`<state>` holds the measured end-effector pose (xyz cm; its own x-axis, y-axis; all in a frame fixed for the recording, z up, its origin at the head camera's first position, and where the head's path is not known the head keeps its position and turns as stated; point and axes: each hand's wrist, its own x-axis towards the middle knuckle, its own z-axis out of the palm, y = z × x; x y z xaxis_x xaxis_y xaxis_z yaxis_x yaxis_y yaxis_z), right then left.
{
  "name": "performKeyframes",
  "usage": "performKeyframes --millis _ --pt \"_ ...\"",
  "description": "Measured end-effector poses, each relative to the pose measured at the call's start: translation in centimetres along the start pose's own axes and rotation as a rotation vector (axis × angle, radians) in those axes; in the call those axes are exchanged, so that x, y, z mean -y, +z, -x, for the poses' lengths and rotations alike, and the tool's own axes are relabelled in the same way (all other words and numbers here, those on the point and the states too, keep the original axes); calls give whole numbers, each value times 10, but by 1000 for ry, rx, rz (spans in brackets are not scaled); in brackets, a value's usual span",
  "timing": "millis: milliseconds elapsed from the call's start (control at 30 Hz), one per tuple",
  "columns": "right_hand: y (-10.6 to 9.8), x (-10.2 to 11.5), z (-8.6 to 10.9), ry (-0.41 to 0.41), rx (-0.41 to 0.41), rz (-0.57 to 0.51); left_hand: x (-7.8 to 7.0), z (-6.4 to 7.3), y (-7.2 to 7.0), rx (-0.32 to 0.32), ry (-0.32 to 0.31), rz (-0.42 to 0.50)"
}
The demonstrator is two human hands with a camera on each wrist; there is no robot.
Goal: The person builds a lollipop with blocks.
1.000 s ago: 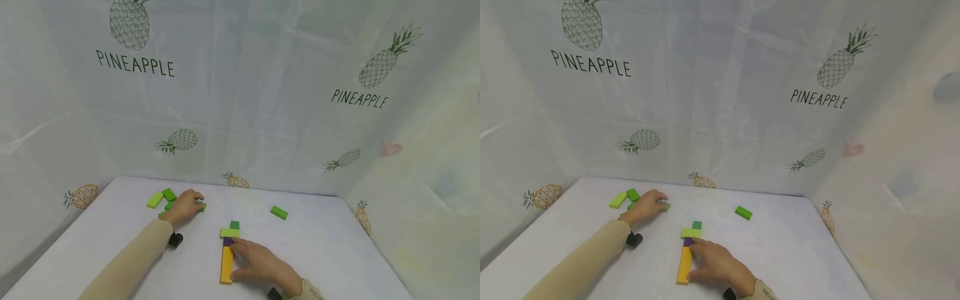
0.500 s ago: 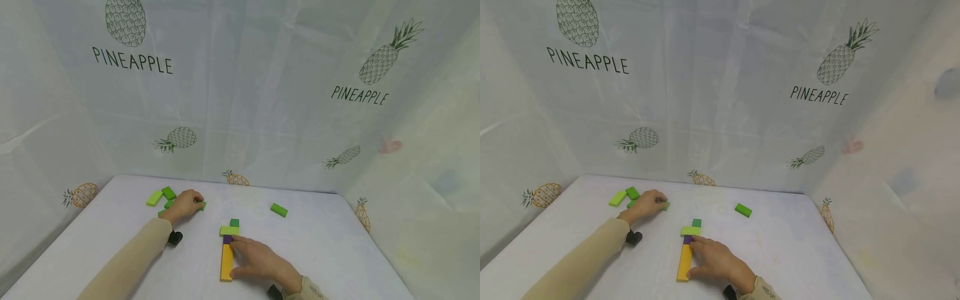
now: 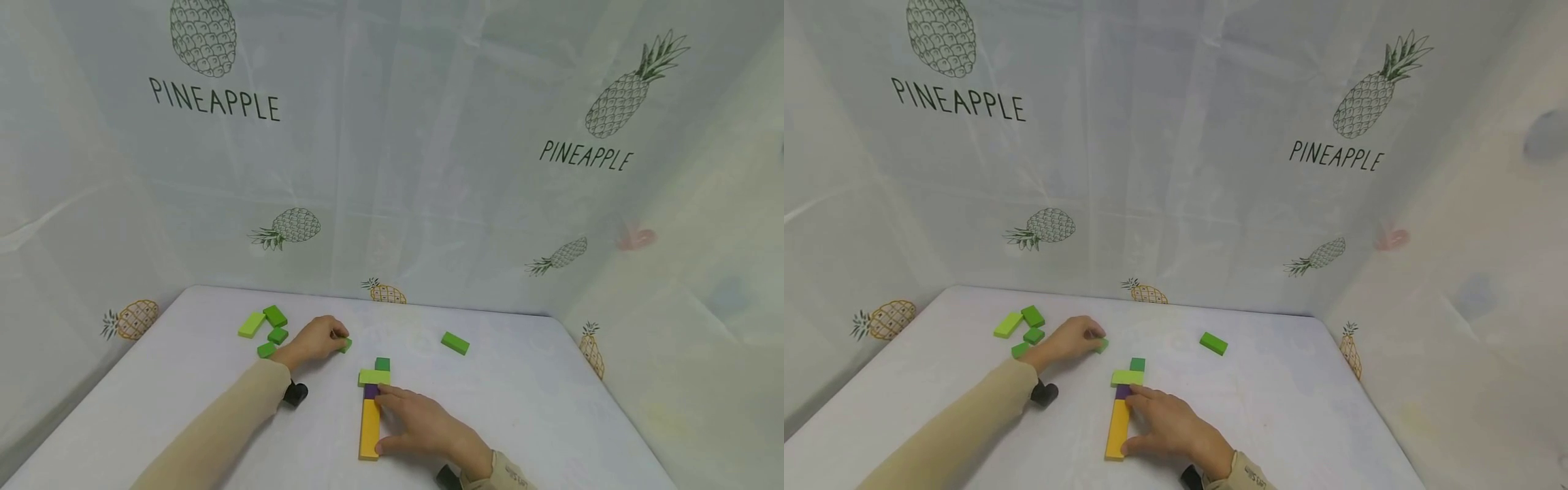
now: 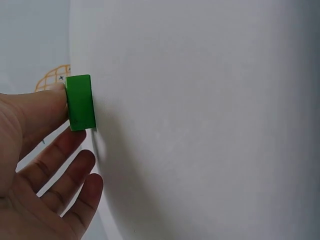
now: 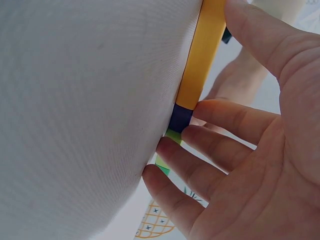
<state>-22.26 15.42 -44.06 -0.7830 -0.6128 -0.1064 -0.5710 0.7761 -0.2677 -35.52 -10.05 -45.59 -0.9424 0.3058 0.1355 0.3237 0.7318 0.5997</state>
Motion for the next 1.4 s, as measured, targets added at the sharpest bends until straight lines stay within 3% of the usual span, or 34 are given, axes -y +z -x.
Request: performKeyframes --millis 400,633,1033,1400 --pt "1 -1 0 4 -2 1 -1 7 0 4 -43 -60" --pt "2 1 0 26 7 -5 -6 9 1 12 -54 -41" --pt "2 0 -1 7 5 -2 -21 0 14 96 18 57" --pt "0 -1 0 -16 -12 15 -29 1 15 191 100 86"
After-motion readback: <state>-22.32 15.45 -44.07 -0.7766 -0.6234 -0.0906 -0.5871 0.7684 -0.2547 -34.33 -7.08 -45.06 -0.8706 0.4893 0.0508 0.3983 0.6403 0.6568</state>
